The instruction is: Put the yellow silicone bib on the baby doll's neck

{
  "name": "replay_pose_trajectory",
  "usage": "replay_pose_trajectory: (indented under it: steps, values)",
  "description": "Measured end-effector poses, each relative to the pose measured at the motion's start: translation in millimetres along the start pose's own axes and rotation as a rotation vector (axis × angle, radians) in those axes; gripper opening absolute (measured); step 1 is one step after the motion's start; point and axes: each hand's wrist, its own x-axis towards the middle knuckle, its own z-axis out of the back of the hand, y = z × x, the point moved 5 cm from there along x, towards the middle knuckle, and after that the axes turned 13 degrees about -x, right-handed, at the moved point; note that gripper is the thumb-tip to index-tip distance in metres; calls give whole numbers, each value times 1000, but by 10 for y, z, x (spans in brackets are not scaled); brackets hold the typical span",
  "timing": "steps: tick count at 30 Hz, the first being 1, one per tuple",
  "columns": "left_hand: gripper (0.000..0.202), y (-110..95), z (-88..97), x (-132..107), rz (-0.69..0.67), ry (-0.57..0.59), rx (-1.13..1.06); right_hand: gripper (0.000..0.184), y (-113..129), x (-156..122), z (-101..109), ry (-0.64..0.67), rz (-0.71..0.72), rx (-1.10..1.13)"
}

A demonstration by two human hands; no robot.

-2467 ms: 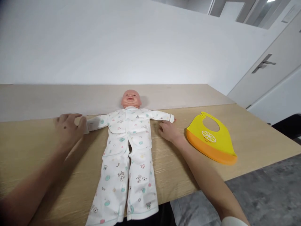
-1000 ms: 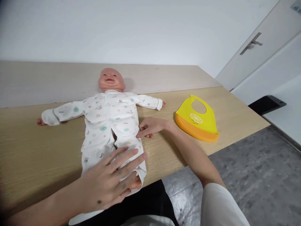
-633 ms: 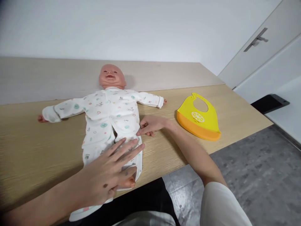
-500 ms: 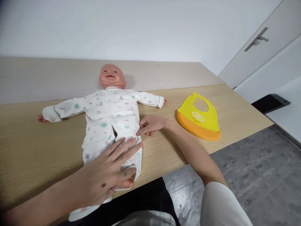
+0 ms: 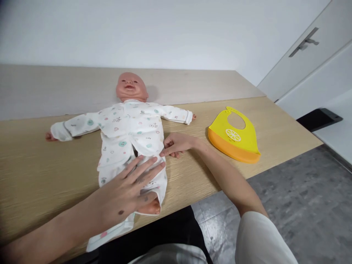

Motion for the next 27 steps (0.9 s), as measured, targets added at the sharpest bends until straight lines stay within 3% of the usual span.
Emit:
replay_pose_trajectory:
  steps: [9, 16, 21, 27]
  values:
    - [15, -19, 78, 17, 19, 14, 67, 49, -1, -7, -1, -1, -6, 13]
    - [18, -63, 18, 19, -15, -22, 27, 48, 8, -4, 1, -9, 4, 12]
    - [31, -135, -54, 32, -27, 34, -64, 50, 1, 5, -1, -4, 16, 10]
    - [20, -189, -74, 48, -82, 1, -24, 52, -3, 4, 0, -4, 9, -4]
